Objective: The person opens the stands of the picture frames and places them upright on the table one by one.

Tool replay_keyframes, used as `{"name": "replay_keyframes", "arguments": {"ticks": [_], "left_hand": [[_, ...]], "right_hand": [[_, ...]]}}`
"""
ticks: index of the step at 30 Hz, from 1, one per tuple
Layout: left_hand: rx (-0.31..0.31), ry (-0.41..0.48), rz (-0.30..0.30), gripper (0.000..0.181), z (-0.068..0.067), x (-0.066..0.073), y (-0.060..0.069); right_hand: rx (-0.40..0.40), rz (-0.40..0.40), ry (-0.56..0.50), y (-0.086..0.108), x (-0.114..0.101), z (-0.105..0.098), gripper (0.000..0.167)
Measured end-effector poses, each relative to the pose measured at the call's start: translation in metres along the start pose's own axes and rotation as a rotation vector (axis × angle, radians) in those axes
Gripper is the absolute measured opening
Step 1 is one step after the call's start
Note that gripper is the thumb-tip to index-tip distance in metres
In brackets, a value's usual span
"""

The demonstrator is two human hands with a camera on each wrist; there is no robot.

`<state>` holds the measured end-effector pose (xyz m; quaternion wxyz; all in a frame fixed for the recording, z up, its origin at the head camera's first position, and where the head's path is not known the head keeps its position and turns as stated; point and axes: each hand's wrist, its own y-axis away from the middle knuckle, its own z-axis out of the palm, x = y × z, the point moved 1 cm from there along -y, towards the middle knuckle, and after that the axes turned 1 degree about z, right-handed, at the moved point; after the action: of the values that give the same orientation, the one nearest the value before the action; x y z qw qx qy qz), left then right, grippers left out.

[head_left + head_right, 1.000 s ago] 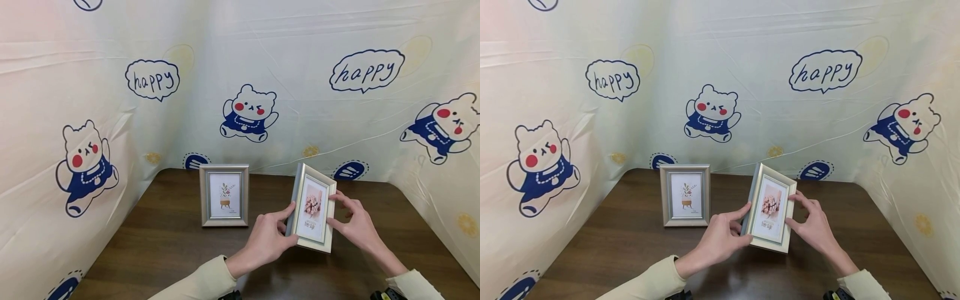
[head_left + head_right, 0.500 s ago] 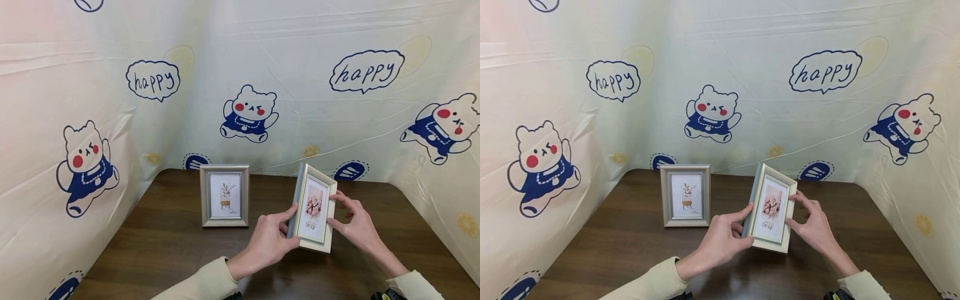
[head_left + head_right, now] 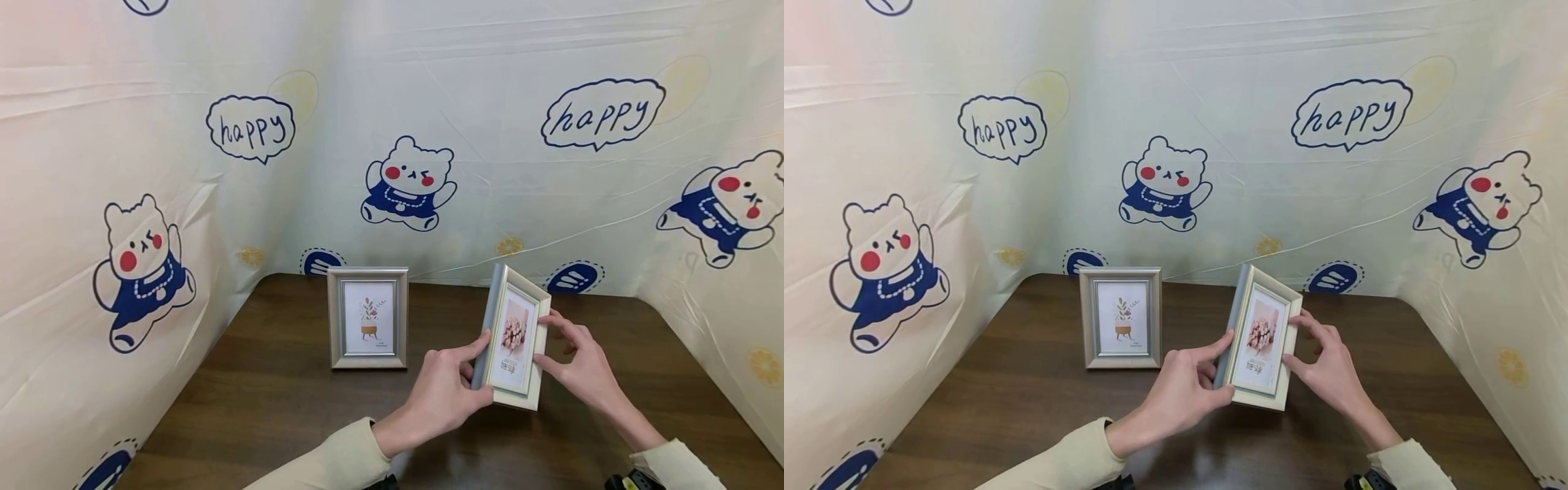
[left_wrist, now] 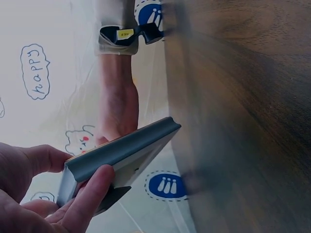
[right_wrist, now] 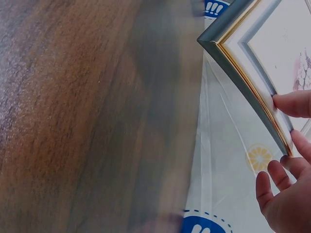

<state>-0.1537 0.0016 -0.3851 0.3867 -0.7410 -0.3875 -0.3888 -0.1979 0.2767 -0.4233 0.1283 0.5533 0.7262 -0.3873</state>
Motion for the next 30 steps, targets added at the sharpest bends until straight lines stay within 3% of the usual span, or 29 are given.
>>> {"name": "replay_keyframes", "arguments": {"ticks": [10,30], "left_hand": [[-0.007,0.0,0.021,0.078,0.0014,0.0026,-0.0007],[0.037,-0.048,0.082,0.079,0.0061,0.0064,0.0026]], "right_hand": [[0.003,-0.001,-0.014,-0.001,0.0011,0.0019,0.061],[0.009,-0.025,-0.039,-0.0039,0.0023,0.0098,0.06]]}}
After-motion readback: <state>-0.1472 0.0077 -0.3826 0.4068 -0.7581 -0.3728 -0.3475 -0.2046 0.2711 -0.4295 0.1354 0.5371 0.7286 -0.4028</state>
